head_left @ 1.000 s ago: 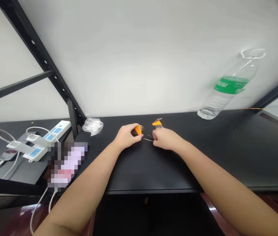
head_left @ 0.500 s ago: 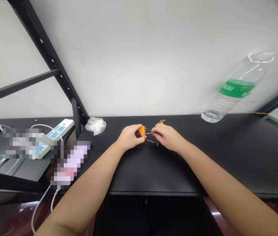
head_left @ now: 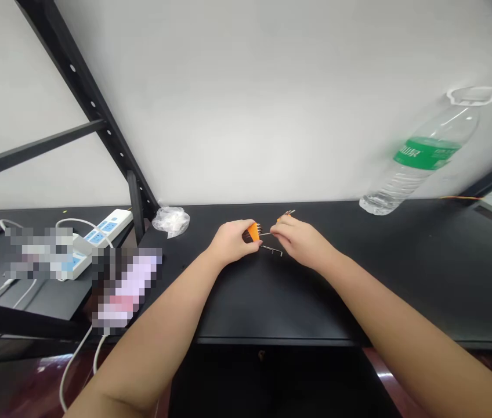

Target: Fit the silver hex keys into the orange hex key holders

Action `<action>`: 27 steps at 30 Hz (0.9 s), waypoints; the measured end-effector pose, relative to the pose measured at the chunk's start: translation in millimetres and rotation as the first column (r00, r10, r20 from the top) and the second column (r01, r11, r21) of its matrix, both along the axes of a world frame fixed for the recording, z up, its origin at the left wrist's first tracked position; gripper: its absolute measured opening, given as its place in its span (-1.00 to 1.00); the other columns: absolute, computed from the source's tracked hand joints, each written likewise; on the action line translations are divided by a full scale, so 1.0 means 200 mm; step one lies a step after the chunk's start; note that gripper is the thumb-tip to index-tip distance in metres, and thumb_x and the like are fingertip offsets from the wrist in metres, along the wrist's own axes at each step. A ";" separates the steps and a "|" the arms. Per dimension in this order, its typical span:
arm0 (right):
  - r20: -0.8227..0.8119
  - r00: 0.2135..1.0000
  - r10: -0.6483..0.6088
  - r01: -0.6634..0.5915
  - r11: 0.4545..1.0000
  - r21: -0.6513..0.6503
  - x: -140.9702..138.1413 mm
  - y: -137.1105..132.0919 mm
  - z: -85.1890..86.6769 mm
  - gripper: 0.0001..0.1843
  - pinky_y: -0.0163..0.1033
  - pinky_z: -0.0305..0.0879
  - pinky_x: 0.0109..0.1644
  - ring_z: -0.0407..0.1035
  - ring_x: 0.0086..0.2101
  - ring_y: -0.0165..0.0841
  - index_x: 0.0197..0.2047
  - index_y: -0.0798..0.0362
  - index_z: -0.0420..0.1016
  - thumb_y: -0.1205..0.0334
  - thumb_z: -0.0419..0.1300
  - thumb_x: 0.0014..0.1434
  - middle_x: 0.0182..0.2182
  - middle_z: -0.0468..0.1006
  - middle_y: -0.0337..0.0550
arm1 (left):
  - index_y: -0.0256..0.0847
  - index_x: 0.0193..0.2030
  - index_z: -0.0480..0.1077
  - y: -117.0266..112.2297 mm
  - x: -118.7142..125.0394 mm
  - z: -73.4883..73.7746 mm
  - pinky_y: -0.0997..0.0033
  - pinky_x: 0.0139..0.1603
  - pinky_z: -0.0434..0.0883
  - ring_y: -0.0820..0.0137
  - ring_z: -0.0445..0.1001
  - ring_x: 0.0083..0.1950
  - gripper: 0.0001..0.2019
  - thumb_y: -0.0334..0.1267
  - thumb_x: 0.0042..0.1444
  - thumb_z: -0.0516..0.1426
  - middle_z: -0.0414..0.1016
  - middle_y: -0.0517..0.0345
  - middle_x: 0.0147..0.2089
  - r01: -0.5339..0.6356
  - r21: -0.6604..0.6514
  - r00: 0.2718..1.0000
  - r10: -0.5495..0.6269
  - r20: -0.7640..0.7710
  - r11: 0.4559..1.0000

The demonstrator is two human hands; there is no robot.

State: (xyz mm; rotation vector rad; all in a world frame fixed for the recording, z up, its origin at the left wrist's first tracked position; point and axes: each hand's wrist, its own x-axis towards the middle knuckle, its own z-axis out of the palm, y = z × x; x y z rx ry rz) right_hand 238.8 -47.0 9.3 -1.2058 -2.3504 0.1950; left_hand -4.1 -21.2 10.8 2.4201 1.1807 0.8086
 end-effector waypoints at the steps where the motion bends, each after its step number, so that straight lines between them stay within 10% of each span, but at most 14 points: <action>1: 0.006 1.000 0.002 -0.002 1.000 0.004 0.00 0.00 0.00 -0.73 -0.13 0.33 -0.08 0.42 -0.18 -0.21 -0.11 0.00 0.54 0.37 0.01 0.39 -0.09 0.51 0.00 | -0.10 -0.21 0.47 0.00 0.00 0.00 0.36 -0.23 0.38 0.36 0.49 -0.30 -0.80 -0.11 0.07 0.30 0.55 0.22 -0.29 0.002 0.010 1.000 -0.001 -0.026 1.000; 13: -0.334 0.942 0.023 -0.090 0.978 -0.187 -0.10 0.00 -0.02 -0.87 -0.23 0.34 -0.19 0.38 -0.27 -0.33 -0.13 0.01 0.32 0.35 0.13 0.24 -0.21 0.46 -0.13 | -0.11 -0.24 0.47 -0.03 0.03 0.03 0.41 -0.24 0.37 0.41 0.45 -0.34 -0.86 -0.17 0.09 0.27 0.54 0.26 -0.33 0.034 -0.033 0.999 -0.033 0.014 0.999; 27: 0.277 0.951 -0.135 0.217 0.932 -0.289 0.02 0.03 -0.03 -0.93 -0.22 0.16 -0.36 0.39 -0.36 -0.28 -0.39 0.02 0.44 0.36 0.24 0.09 -0.31 0.57 -0.07 | -0.09 0.15 0.48 0.02 0.02 -0.03 0.22 0.15 0.47 0.21 0.58 0.07 -0.55 -0.20 0.08 0.29 0.61 0.12 0.10 -0.082 0.008 0.992 0.080 0.095 0.997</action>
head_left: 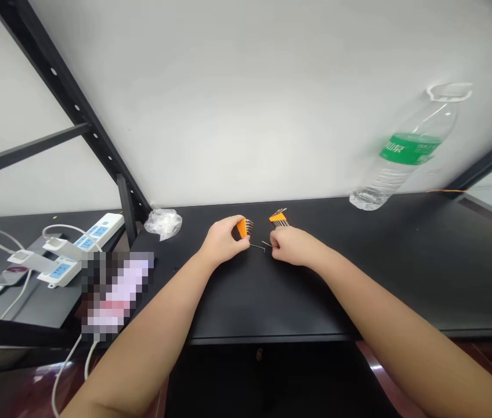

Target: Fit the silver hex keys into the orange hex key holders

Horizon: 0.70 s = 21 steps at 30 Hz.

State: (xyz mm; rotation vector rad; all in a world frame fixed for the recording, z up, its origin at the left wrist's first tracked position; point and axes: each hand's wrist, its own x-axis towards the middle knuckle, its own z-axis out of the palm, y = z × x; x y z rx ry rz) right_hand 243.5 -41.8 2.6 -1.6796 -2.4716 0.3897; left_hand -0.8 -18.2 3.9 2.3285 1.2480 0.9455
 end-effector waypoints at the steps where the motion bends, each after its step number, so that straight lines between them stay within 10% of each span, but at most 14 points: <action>1: 0.020 0.999 -0.025 0.025 1.000 0.007 0.00 -0.01 0.01 -0.91 -0.22 0.13 -0.38 0.38 -0.38 -0.28 -0.41 0.02 0.41 0.36 0.25 0.07 -0.32 0.57 -0.07 | -0.09 0.15 0.48 0.00 0.00 0.00 0.22 0.16 0.47 0.22 0.58 0.06 -0.55 -0.19 0.08 0.28 0.61 0.12 0.09 0.008 0.004 1.000 -0.008 0.000 1.000; 9: -0.358 0.907 0.219 -0.163 0.970 0.182 -0.03 -0.05 0.09 -0.93 -0.25 0.26 -0.23 0.36 -0.37 -0.36 -0.27 0.00 0.38 0.37 0.13 0.21 -0.37 0.51 -0.22 | -0.11 0.13 0.48 -0.02 0.00 0.03 0.26 0.06 0.48 0.26 0.57 -0.06 -0.57 -0.17 0.09 0.27 0.62 0.12 -0.01 0.057 0.042 0.998 -0.056 -0.035 0.997; 21: -0.380 0.871 0.312 -0.182 0.922 0.340 -0.03 -0.05 0.08 -0.84 -0.17 0.30 -0.16 0.39 -0.28 -0.29 -0.21 0.02 0.49 0.34 0.08 0.35 -0.29 0.54 -0.11 | -0.10 0.03 0.49 -0.03 0.01 0.04 0.34 -0.05 0.46 0.34 0.55 -0.16 -0.65 -0.23 0.08 0.27 0.61 0.19 -0.11 0.071 0.070 0.997 -0.068 -0.045 0.995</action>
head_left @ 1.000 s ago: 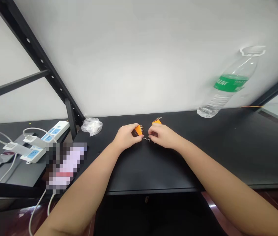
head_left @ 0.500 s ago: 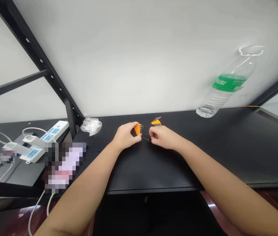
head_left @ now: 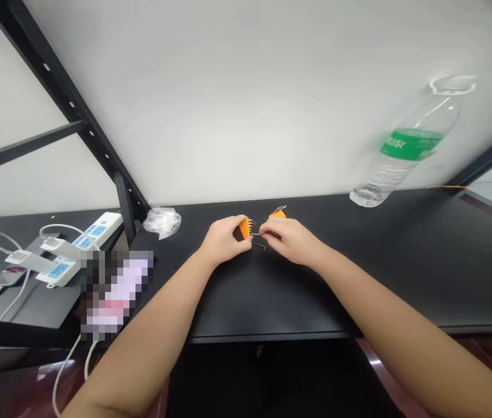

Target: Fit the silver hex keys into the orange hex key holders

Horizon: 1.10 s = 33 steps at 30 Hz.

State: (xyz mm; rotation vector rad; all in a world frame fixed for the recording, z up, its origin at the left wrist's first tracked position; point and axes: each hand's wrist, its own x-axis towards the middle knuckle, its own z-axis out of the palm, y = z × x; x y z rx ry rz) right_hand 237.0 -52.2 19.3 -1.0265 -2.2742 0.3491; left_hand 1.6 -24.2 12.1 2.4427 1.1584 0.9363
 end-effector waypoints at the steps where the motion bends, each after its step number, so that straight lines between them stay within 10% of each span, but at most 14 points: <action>1: -0.008 1.000 0.001 -0.001 1.000 0.014 0.00 0.00 0.00 -0.83 -0.16 0.31 -0.16 0.40 -0.27 -0.28 -0.19 0.02 0.50 0.33 0.07 0.37 -0.28 0.54 -0.11 | -0.10 0.04 0.48 0.00 0.00 0.00 0.34 -0.04 0.46 0.34 0.55 -0.15 -0.65 -0.23 0.08 0.27 0.61 0.20 -0.10 -0.001 0.002 1.000 0.001 0.001 1.000; 33: -0.020 0.999 0.034 -0.032 0.992 0.119 0.01 -0.01 -0.04 -0.75 -0.08 0.43 -0.09 0.48 -0.20 -0.23 -0.06 -0.02 0.57 0.37 0.07 0.39 -0.18 0.56 -0.06 | -0.14 0.05 0.47 0.03 -0.01 -0.03 0.31 -0.07 0.48 0.34 0.50 -0.17 -0.61 -0.21 0.06 0.32 0.53 0.13 -0.13 0.051 -0.030 0.994 -0.047 0.098 0.998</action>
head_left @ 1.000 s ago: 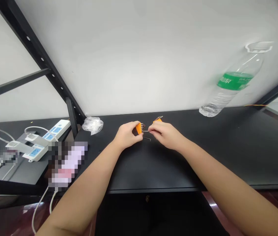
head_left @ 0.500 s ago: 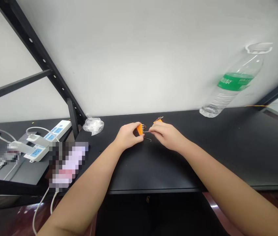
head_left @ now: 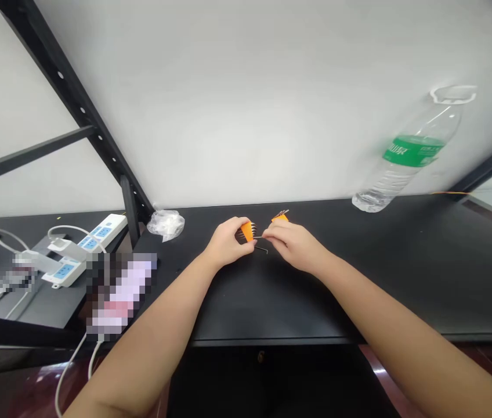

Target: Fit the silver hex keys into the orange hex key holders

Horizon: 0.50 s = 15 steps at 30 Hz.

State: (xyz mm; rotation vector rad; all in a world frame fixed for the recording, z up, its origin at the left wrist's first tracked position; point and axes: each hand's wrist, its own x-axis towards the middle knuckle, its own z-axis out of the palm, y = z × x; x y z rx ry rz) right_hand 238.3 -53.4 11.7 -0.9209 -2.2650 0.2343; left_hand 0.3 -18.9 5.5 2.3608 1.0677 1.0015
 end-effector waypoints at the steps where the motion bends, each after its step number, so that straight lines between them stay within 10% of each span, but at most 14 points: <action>1: -0.013 1.000 0.000 0.000 1.000 0.001 0.00 0.00 0.00 -0.75 -0.08 0.43 -0.09 0.48 -0.20 -0.23 -0.06 -0.02 0.56 0.37 0.07 0.40 -0.18 0.56 -0.06 | -0.14 0.04 0.47 0.00 0.00 0.00 0.32 -0.09 0.48 0.35 0.49 -0.18 -0.61 -0.21 0.06 0.32 0.52 0.13 -0.14 0.002 -0.003 1.000 -0.002 0.016 1.000; 15: -0.099 0.995 -0.012 0.011 1.000 -0.014 0.00 -0.02 0.05 -0.75 -0.10 0.40 -0.14 0.45 -0.26 -0.26 -0.09 -0.04 0.58 0.31 0.05 0.42 -0.20 0.55 -0.07 | -0.12 -0.01 0.53 -0.01 -0.02 0.01 0.39 -0.19 0.42 0.42 0.42 -0.29 -0.67 -0.11 0.10 0.31 0.48 0.19 -0.27 -0.007 0.018 0.998 0.006 0.069 1.000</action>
